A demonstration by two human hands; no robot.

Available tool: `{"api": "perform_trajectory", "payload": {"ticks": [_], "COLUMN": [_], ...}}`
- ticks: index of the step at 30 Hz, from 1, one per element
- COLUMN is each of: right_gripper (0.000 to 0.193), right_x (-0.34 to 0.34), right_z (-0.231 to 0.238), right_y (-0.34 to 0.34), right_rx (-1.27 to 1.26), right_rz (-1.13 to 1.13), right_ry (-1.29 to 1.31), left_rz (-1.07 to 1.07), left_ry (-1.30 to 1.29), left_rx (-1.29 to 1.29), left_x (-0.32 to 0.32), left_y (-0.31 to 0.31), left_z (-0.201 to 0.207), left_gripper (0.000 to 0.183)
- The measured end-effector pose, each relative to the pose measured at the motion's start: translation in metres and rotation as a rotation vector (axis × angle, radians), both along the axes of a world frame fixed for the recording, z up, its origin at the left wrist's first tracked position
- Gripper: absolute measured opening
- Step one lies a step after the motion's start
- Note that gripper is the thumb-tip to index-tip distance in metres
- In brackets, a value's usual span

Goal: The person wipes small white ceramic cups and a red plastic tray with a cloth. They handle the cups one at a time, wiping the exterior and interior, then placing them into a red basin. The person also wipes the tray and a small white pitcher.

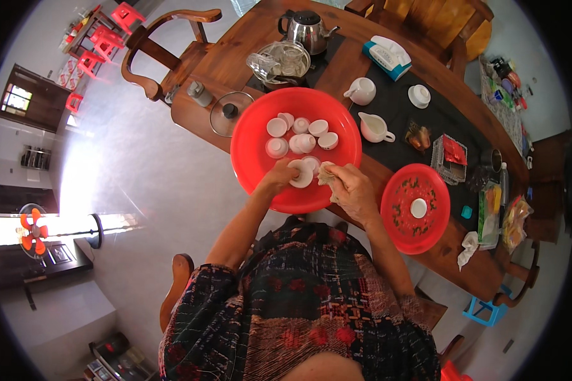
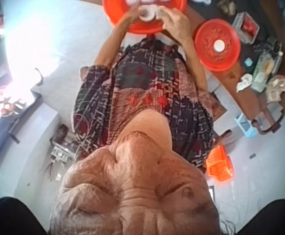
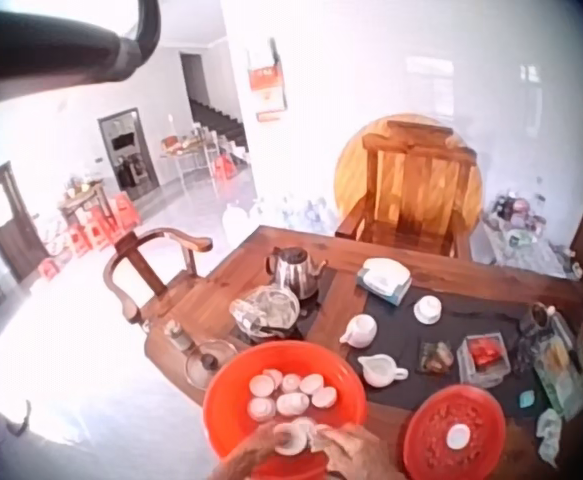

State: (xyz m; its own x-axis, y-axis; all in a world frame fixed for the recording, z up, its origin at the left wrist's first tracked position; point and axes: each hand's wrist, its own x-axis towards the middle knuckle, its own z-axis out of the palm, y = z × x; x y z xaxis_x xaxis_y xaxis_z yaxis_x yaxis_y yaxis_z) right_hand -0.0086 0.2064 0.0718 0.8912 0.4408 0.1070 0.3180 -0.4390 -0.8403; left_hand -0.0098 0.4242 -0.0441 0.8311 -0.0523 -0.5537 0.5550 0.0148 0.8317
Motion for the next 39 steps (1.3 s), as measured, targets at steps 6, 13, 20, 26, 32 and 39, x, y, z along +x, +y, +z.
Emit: {"api": "perform_trajectory", "payload": {"ticks": [6, 13, 20, 26, 32, 39], "right_gripper": [0.03, 0.025, 0.016, 0.017, 0.013, 0.052], "right_x": [0.011, 0.012, 0.027, 0.041, 0.038, 0.029], "right_z": [-0.005, -0.003, -0.016, -0.033, -0.038, -0.001], "right_y": [-0.015, -0.005, 0.023, 0.028, 0.031, 0.033], "right_rx": [0.252, 0.042, -0.469, -0.502, -0.628, -0.375], "right_rz": [-0.097, -0.111, -0.132, -0.014, 0.08, -0.005], "right_ry": [0.094, -0.109, -0.637, -0.694, -0.652, -0.639], "left_rz": [0.116, 0.06, 0.298, 0.275, 0.173, 0.344], "left_ry": [0.151, -0.056, -0.047, -0.073, -0.08, -0.006], "left_rx": [-0.969, -0.541, -0.699, -1.062, -1.461, -0.757], "left_x": [0.009, 0.01, 0.009, 0.011, 0.005, 0.003], "left_y": [0.002, -0.013, -0.005, -0.006, -0.004, -0.013], "left_z": [0.048, 0.045, 0.052, 0.031, 0.036, 0.044], "left_gripper": [0.021, 0.02, 0.031, 0.03, 0.024, 0.019]}}
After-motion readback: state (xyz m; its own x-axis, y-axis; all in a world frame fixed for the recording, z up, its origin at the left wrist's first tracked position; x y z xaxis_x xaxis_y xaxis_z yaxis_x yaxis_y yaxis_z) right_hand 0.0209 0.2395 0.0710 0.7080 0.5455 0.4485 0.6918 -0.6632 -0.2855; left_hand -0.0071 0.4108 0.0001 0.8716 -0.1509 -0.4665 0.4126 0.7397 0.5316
